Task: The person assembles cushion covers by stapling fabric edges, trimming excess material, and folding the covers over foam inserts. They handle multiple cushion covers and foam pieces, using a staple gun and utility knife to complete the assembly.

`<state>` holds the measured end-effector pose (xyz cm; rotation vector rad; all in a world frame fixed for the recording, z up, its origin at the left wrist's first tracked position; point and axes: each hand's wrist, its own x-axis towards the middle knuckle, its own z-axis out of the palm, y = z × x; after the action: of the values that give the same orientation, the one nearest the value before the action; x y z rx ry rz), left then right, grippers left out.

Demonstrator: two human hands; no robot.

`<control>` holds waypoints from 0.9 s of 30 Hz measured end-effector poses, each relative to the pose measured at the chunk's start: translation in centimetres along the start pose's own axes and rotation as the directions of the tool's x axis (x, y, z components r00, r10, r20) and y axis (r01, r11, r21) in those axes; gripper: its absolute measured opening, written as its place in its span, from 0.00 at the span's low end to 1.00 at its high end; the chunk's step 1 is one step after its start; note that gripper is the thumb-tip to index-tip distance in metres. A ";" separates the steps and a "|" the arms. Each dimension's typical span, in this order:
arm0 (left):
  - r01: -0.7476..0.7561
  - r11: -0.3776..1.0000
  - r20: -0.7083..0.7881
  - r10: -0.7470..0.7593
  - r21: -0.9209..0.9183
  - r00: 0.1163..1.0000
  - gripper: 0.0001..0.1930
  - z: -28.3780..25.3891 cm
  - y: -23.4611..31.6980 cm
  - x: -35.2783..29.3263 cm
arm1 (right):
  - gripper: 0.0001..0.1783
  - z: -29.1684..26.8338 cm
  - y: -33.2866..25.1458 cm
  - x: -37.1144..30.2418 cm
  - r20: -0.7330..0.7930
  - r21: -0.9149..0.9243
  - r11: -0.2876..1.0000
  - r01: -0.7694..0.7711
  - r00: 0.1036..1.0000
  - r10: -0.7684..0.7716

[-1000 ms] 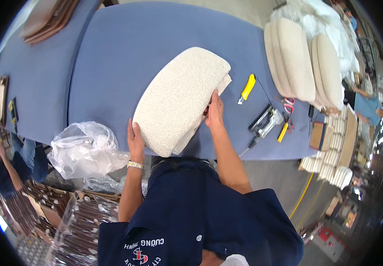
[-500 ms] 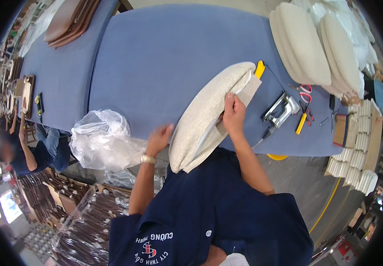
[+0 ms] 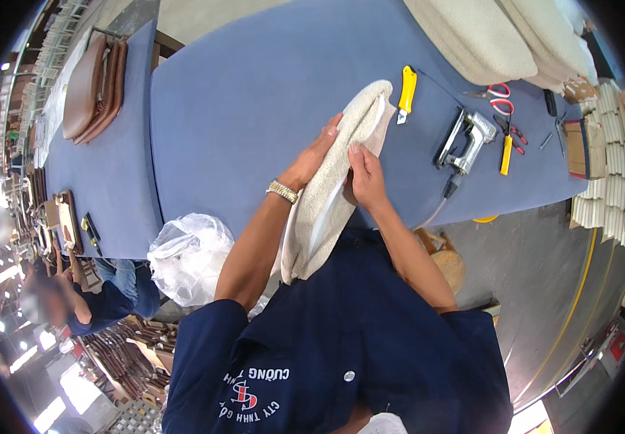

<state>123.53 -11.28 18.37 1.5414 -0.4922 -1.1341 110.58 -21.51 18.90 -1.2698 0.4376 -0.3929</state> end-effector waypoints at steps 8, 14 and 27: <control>-0.199 0.851 0.001 0.228 0.486 0.974 0.36 2.5 3.7 -4.0 | 0.18 -1.0 1.3 -0.1 0.030 0.129 0.977 -0.168 0.986 0.166; -0.021 0.771 -0.173 0.168 0.637 0.970 0.35 3.8 5.4 -4.6 | 0.18 -4.6 -5.2 2.0 0.382 -0.114 0.900 -0.420 0.818 0.430; 0.031 0.644 -0.286 0.294 0.764 0.912 0.36 4.8 4.8 -4.6 | 0.32 -34.1 3.2 5.4 -0.679 -0.419 0.763 -0.492 0.728 0.096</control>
<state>118.63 -11.57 24.91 2.3535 -0.8613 -0.4506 97.59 -51.48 7.27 -1.6014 1.4286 -0.4000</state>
